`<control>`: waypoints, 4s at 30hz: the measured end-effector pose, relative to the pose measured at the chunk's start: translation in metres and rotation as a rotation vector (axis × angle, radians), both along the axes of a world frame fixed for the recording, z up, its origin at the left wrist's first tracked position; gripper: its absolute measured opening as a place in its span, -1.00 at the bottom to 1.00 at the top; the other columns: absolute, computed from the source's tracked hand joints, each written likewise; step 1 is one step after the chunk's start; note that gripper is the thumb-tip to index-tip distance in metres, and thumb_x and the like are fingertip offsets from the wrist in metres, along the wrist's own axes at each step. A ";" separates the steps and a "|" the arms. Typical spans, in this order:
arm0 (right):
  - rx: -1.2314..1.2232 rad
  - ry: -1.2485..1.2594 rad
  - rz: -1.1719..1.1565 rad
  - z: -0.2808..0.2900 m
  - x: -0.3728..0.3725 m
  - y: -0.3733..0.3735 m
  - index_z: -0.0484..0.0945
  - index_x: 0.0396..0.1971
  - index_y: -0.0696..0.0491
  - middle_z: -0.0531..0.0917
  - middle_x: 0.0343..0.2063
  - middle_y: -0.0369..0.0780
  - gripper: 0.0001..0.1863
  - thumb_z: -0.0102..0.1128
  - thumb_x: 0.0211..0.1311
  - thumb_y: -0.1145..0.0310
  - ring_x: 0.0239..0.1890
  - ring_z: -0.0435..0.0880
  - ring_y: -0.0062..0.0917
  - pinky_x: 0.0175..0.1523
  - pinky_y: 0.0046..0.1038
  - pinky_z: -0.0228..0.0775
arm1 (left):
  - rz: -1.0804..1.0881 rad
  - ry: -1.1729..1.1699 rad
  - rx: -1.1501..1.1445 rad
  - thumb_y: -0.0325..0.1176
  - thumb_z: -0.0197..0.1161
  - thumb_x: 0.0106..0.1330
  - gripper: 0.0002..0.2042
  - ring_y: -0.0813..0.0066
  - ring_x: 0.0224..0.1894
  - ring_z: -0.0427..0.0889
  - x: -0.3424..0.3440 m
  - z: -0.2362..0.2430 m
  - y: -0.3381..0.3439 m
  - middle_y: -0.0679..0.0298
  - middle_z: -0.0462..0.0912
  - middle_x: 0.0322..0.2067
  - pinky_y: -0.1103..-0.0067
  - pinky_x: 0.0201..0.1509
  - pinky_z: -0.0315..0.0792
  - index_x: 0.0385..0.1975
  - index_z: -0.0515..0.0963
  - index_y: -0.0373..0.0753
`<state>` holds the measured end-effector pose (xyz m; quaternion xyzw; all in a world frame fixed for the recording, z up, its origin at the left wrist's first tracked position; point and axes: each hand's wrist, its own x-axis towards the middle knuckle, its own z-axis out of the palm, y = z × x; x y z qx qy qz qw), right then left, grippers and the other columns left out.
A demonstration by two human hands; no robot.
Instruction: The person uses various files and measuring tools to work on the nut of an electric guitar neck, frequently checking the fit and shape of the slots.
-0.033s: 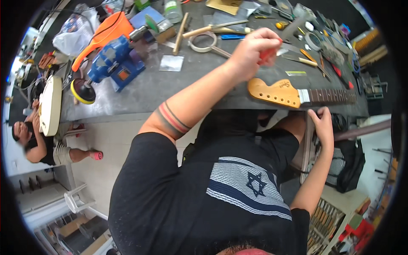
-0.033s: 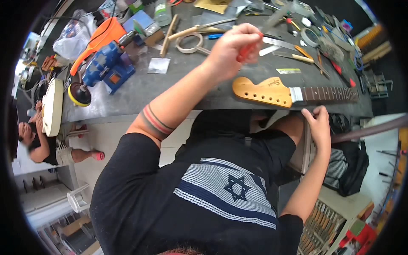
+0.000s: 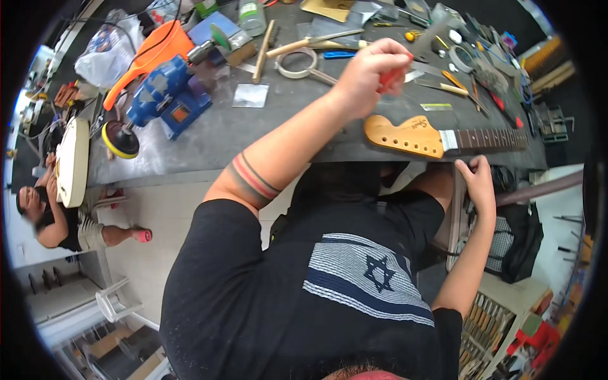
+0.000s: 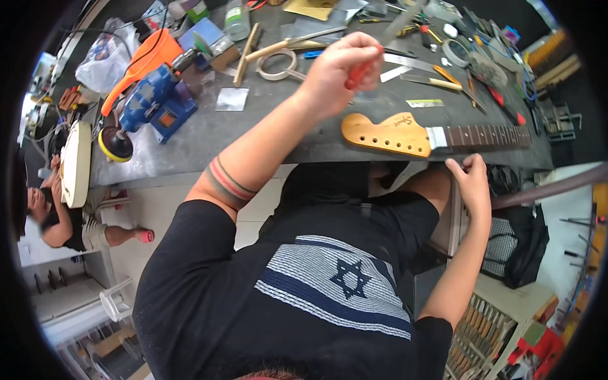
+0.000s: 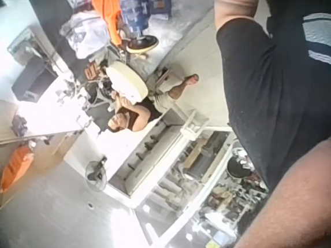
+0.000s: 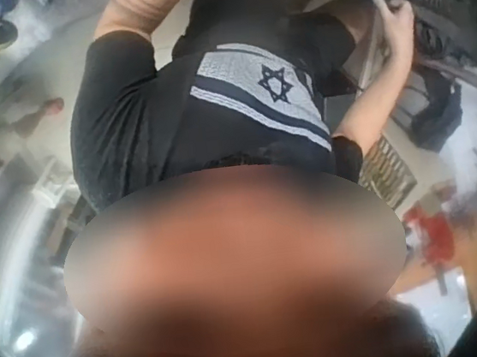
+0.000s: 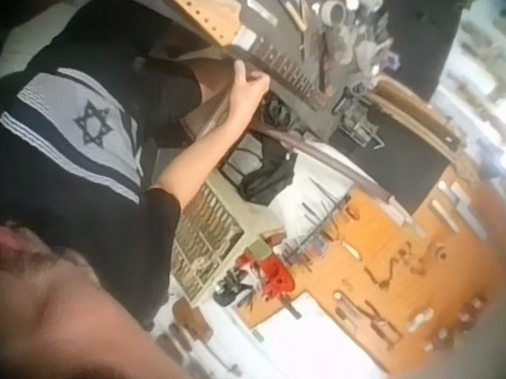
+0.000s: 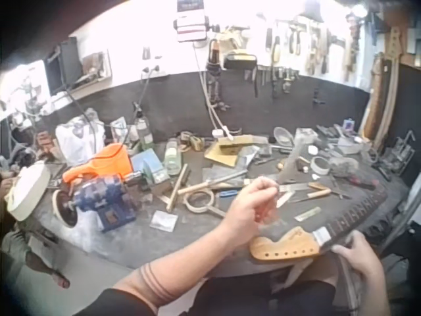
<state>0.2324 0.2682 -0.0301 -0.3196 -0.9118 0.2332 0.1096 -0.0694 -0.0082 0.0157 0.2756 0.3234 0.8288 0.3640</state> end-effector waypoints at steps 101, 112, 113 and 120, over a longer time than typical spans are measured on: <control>-0.374 -0.128 0.414 -0.185 -0.032 -0.138 0.50 0.45 0.33 0.63 0.36 0.19 -0.39 0.21 0.75 0.10 0.45 0.58 0.00 0.60 -0.12 0.33 | 0.559 1.160 -0.278 -0.48 0.40 0.32 -0.90 0.12 -0.35 0.72 0.007 -0.026 -0.068 0.19 0.67 -0.38 0.28 -0.29 0.53 -0.27 0.59 -0.25; -0.192 -0.128 0.925 -0.182 -0.138 -0.172 0.52 0.46 0.30 0.57 0.47 0.22 -0.36 0.25 0.71 0.08 0.57 0.49 0.09 0.68 -0.03 0.23 | 0.559 0.555 -0.400 -0.42 0.39 0.50 -0.86 0.62 -0.26 0.60 0.059 -0.012 -0.120 0.34 0.69 -0.30 0.51 -0.17 0.49 -0.15 0.57 -0.32; -0.146 -0.105 0.964 -0.185 -0.142 -0.175 0.53 0.46 0.29 0.56 0.48 0.22 -0.36 0.26 0.70 0.07 0.58 0.48 0.09 0.68 -0.02 0.22 | 0.560 0.561 -0.406 -0.42 0.39 0.50 -0.86 0.62 -0.26 0.60 0.061 -0.015 -0.124 0.34 0.69 -0.30 0.51 -0.17 0.49 -0.15 0.57 -0.32; -0.366 -0.068 0.816 -0.235 -0.163 -0.165 0.50 0.49 0.29 0.51 0.51 0.27 -0.32 0.27 0.65 0.07 0.61 0.42 0.16 0.70 0.02 0.15 | 0.487 0.278 -0.346 -0.38 0.38 0.59 -0.85 0.81 -0.58 0.45 0.077 0.004 -0.137 0.42 0.59 -0.42 0.68 -0.58 0.24 -0.05 0.55 -0.26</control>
